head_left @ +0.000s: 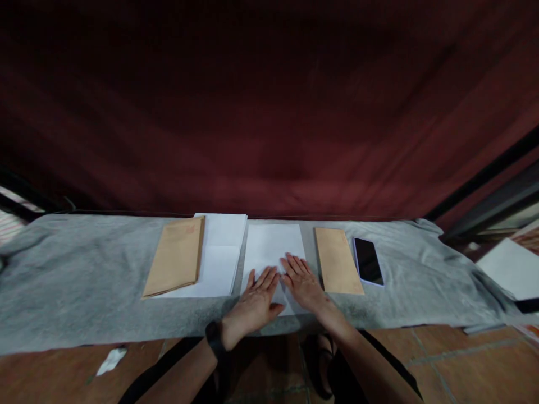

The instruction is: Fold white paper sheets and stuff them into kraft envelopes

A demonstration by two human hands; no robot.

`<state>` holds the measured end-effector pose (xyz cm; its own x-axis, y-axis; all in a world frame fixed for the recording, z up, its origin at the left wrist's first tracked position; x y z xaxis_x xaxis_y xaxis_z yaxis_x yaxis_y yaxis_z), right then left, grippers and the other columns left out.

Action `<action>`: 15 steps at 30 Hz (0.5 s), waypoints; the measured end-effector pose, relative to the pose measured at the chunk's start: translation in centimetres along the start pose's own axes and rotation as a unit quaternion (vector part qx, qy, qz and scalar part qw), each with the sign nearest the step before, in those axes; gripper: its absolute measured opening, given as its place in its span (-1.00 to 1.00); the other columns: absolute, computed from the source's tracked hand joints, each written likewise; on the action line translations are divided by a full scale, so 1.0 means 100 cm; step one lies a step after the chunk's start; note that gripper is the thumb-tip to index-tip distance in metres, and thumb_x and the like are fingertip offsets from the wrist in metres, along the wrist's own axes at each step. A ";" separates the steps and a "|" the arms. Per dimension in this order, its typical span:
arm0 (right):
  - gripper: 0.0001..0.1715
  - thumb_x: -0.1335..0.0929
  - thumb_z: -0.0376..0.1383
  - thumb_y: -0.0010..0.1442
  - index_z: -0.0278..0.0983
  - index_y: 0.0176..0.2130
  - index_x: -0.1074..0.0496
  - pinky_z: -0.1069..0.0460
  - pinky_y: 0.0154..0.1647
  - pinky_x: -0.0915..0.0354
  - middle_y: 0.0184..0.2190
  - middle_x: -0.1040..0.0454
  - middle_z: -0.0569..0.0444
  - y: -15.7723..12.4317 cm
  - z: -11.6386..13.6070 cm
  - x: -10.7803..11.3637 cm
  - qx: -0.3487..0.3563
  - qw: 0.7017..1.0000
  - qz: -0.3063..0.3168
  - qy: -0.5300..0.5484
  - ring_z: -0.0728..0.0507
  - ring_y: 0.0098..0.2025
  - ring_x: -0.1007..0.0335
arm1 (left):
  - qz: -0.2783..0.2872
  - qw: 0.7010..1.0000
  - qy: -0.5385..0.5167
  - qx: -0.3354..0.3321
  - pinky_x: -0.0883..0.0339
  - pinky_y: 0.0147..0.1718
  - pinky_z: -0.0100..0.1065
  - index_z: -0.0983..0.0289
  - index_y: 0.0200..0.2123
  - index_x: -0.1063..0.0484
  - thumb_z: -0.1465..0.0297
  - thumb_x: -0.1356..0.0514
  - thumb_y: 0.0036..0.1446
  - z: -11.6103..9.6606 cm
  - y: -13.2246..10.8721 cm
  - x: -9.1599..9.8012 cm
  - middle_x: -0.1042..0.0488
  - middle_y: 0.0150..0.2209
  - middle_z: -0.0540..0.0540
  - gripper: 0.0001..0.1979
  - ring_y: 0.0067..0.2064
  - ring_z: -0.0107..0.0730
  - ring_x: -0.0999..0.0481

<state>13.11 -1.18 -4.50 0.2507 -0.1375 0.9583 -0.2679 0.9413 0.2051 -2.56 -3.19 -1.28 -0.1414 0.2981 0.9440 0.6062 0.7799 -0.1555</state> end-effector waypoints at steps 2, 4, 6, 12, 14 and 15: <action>-0.42 -0.20 -0.17 0.44 -0.18 0.38 -0.14 -0.21 0.41 0.00 0.41 -0.08 -0.01 -0.001 -0.010 0.004 -0.009 1.000 0.008 0.004 -0.22 0.42 -0.02 | 0.018 1.000 -0.010 -0.001 0.30 0.37 0.19 0.29 0.40 -0.05 0.20 -0.17 0.14 0.004 -0.004 0.004 0.09 0.45 0.25 -0.21 0.47 -0.07 0.14; -0.41 -0.22 -0.17 0.42 -0.20 0.37 -0.16 -0.21 0.40 -0.03 0.40 -0.10 -0.04 -0.002 -0.018 0.008 -0.014 1.000 0.013 0.008 -0.23 0.42 -0.03 | 0.034 0.999 -0.017 -0.008 0.30 0.37 0.21 0.27 0.40 -0.04 0.24 -0.19 0.09 0.008 -0.009 0.006 0.11 0.45 0.24 -0.17 0.47 -0.05 0.14; -0.41 -0.22 -0.18 0.42 -0.23 0.37 -0.17 -0.20 0.40 -0.05 0.40 -0.12 -0.06 -0.003 -0.023 0.011 -0.002 1.000 0.020 0.015 -0.22 0.42 -0.04 | 0.044 0.999 -0.019 -0.016 0.29 0.37 0.19 0.25 0.40 -0.05 0.30 -0.18 0.06 0.009 -0.014 0.007 0.10 0.45 0.22 -0.17 0.47 -0.07 0.15; -0.41 -0.22 -0.29 0.39 -0.30 0.35 -0.19 -0.19 0.39 -0.10 0.39 -0.15 -0.09 -0.009 -0.028 0.016 0.028 0.998 0.040 0.048 -0.21 0.42 -0.04 | 0.038 0.999 -0.012 -0.030 0.17 0.39 0.04 0.20 0.35 -0.18 0.53 -0.12 -0.04 0.004 -0.024 0.012 0.00 0.44 0.13 -0.19 0.46 -0.16 0.07; -0.41 -0.21 -0.34 0.37 -0.31 0.34 -0.21 -0.18 0.39 -0.12 0.38 -0.16 -0.08 -0.010 -0.030 0.019 0.030 0.996 0.048 0.068 -0.19 0.41 -0.05 | 0.015 0.999 -0.019 -0.035 0.08 0.38 -0.03 0.20 0.29 -0.28 0.56 -0.11 -0.03 0.007 -0.023 0.016 -0.12 0.40 0.14 -0.26 0.43 -0.17 -0.04; -0.41 -0.20 -0.37 0.36 -0.31 0.33 -0.23 -0.16 0.39 -0.13 0.38 -0.18 -0.07 -0.010 -0.032 0.022 0.029 0.995 0.054 0.083 -0.17 0.40 -0.07 | 0.001 0.999 -0.028 -0.037 0.01 0.36 -0.08 0.21 0.24 -0.35 0.56 -0.11 0.00 0.011 -0.022 0.018 -0.21 0.37 0.15 -0.33 0.40 -0.18 -0.13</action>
<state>16.89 -1.44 -3.29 0.3666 0.0216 0.9301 -0.3538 0.9279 0.1178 -5.04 -3.76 0.48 -0.1824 0.3329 0.9252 0.6625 0.7369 -0.1345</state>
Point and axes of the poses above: each hand's wrist, its own y-axis towards the middle knuckle, its own x-axis out of the back of the hand, z = x × y, the point moved 4 cm from there along y, towards the middle knuckle
